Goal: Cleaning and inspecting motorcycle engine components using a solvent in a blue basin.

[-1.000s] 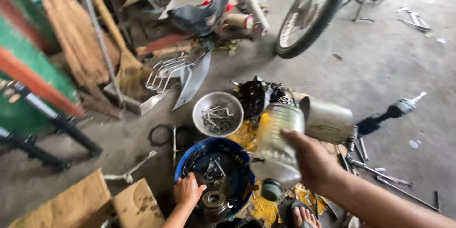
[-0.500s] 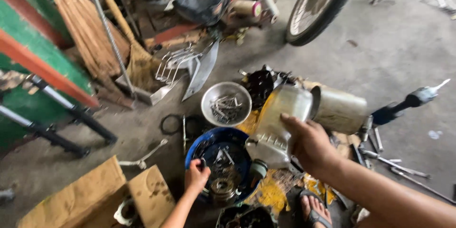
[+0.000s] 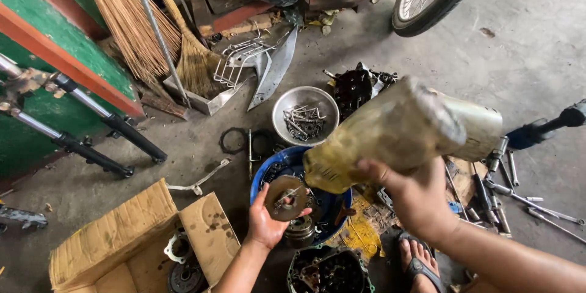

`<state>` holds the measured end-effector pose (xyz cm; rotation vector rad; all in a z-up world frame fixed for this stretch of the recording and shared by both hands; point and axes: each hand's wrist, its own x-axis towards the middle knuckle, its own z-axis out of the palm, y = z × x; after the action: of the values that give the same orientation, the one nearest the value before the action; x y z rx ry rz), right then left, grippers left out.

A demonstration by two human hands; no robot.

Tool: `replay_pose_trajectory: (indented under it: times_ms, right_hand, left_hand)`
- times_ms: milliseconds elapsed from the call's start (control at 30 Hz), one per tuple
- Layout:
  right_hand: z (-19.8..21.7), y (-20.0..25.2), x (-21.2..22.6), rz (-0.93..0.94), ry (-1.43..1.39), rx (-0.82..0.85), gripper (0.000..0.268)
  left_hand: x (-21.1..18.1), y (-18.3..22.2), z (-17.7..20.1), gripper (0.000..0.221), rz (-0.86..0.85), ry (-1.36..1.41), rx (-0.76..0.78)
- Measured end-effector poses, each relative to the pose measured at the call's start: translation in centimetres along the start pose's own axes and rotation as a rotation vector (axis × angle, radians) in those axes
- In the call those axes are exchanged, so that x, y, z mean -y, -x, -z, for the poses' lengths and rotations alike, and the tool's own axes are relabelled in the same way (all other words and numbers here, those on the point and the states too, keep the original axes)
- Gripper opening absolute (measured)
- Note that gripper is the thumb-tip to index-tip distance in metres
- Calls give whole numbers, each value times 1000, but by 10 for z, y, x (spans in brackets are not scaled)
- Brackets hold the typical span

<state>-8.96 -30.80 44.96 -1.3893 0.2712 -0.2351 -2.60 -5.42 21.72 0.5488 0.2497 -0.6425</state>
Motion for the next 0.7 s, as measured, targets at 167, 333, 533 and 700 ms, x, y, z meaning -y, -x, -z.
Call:
replay_pose_trajectory:
  times_ms: [167, 333, 533, 700]
  right_hand:
    - [9, 15, -25, 257, 159, 103, 55]
    - [26, 16, -39, 1058, 1111, 470, 59]
    - [0, 16, -7, 611, 287, 596, 52]
    - [3, 11, -2, 573, 474, 559, 62]
  left_hand:
    - [14, 6, -30, 50, -68, -6, 112]
    - [9, 20, -66, 56, -44, -26, 143]
    - [3, 32, -88, 52, -29, -90, 93]
    - [8, 25, -64, 55, 42, -58, 46]
